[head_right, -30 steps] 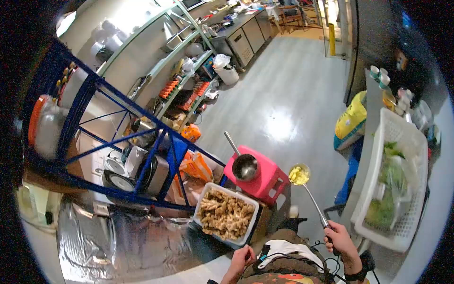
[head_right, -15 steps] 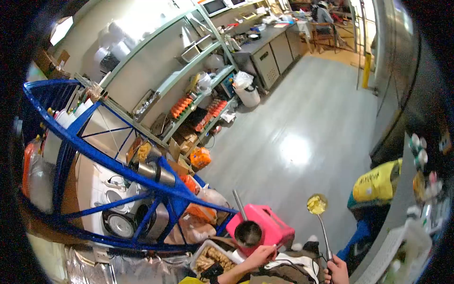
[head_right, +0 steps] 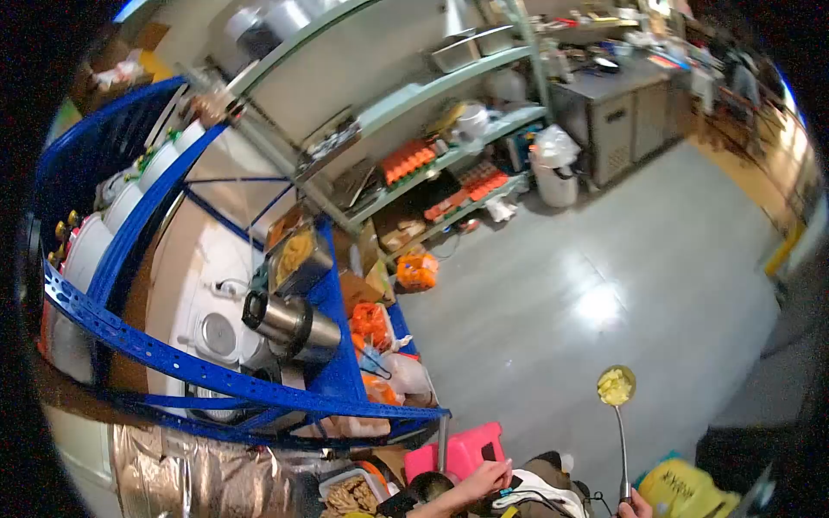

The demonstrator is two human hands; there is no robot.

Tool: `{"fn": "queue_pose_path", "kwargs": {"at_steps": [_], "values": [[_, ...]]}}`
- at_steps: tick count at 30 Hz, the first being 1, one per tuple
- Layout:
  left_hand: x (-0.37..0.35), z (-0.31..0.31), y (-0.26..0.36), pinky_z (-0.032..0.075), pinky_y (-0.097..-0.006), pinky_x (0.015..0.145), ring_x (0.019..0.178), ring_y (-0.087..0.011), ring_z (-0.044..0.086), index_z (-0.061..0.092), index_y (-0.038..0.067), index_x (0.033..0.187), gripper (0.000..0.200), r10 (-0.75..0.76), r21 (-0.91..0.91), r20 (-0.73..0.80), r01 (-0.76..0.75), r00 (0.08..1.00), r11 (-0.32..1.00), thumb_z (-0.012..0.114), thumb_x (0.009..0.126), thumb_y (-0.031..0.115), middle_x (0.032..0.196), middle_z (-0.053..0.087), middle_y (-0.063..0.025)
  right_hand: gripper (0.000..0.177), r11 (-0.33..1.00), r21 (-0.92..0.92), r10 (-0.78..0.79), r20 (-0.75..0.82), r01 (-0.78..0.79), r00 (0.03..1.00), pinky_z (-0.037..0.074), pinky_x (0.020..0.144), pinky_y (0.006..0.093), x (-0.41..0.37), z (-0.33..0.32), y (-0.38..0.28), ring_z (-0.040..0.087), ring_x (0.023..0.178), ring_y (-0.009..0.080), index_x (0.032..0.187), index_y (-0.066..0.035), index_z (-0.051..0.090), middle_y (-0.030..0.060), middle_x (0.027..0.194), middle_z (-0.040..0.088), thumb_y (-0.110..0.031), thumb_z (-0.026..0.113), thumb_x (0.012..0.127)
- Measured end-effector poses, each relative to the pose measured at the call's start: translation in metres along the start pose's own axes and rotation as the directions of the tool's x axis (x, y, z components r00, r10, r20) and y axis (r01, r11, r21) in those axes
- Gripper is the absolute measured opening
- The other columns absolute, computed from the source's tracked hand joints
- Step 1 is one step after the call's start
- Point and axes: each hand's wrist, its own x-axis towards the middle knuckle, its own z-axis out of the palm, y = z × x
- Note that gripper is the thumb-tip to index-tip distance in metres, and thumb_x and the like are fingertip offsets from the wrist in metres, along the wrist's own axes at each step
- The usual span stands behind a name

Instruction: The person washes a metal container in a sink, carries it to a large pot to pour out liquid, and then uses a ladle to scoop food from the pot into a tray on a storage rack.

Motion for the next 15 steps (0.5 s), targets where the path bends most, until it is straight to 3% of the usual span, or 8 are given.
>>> {"fn": "queue_pose_path", "kwargs": {"at_steps": [2,6,9,10,13,15], "values": [[0.014,-0.019,0.021,0.024,-0.0226,0.045,0.046,-0.0056,0.030,0.052,0.004,0.060,0.052,-0.018,-0.091,-0.110,0.008,0.994,0.996,0.034,0.094,0.039,0.050,0.039,0.0033,0.016,0.999,-0.013,0.044,-0.038,-0.045,0.998,0.027,0.032,0.0222,0.025,0.026,-0.065,0.036,0.038,0.0088,0.097,-0.009,0.049,0.0002,0.058,0.043,-0.022,0.050,0.088],[0.040,-0.069,0.066,0.021,-0.0222,0.041,0.043,-0.0049,0.029,0.052,0.005,0.062,0.051,-0.033,-0.237,-0.289,-0.038,0.957,0.971,0.033,0.094,0.039,0.049,0.035,0.0046,0.015,0.952,-0.274,-0.058,0.266,0.134,0.962,0.028,0.032,0.0212,0.106,0.068,-0.168,0.036,0.037,0.0081,0.096,-0.009,0.049,-0.0007,0.055,0.042,-0.022,0.049,0.088],[0.074,-0.123,0.094,0.021,-0.0216,0.039,0.040,-0.0050,0.029,0.052,0.005,0.062,0.051,0.019,-0.289,-0.379,-0.138,0.925,0.947,0.033,0.094,0.039,0.047,0.033,0.0051,0.017,0.916,-0.390,0.030,0.302,0.095,0.953,0.028,0.032,0.0213,0.145,0.140,-0.258,0.036,0.037,0.0078,0.098,-0.008,0.048,-0.0001,0.056,0.043,-0.022,0.049,0.088],[0.088,-0.146,0.109,0.021,-0.0215,0.039,0.040,-0.0050,0.029,0.052,0.005,0.062,0.051,0.032,-0.298,-0.415,-0.169,0.909,0.940,0.033,0.094,0.039,0.047,0.033,0.0051,0.031,0.903,-0.403,0.006,0.354,0.146,0.935,0.029,0.032,0.0212,0.177,0.149,-0.272,0.036,0.037,0.0085,0.115,-0.007,0.044,0.0000,0.058,0.045,-0.023,0.049,0.088],[0.103,-0.177,0.138,0.021,-0.0215,0.039,0.040,-0.0048,0.029,0.051,0.005,0.062,0.048,0.091,-0.352,-0.538,-0.321,0.838,0.879,0.035,0.094,0.037,0.046,0.032,0.0051,0.037,0.859,-0.459,0.027,0.485,0.228,0.874,0.031,0.031,0.0241,0.209,0.241,-0.362,0.038,0.036,0.0106,0.119,-0.006,0.045,0.0045,0.058,0.045,-0.005,0.044,0.082],[0.102,-0.192,0.150,0.020,-0.0213,0.038,0.039,-0.0046,0.028,0.051,0.006,0.061,0.048,0.020,-0.424,-0.604,-0.342,0.797,0.839,0.036,0.094,0.037,0.045,0.031,0.0053,0.042,0.809,-0.527,0.080,0.536,0.260,0.840,0.032,0.031,0.0252,0.229,0.303,-0.411,0.039,0.035,0.0110,0.123,-0.001,0.041,0.0042,0.058,0.046,-0.005,0.045,0.081]]}}
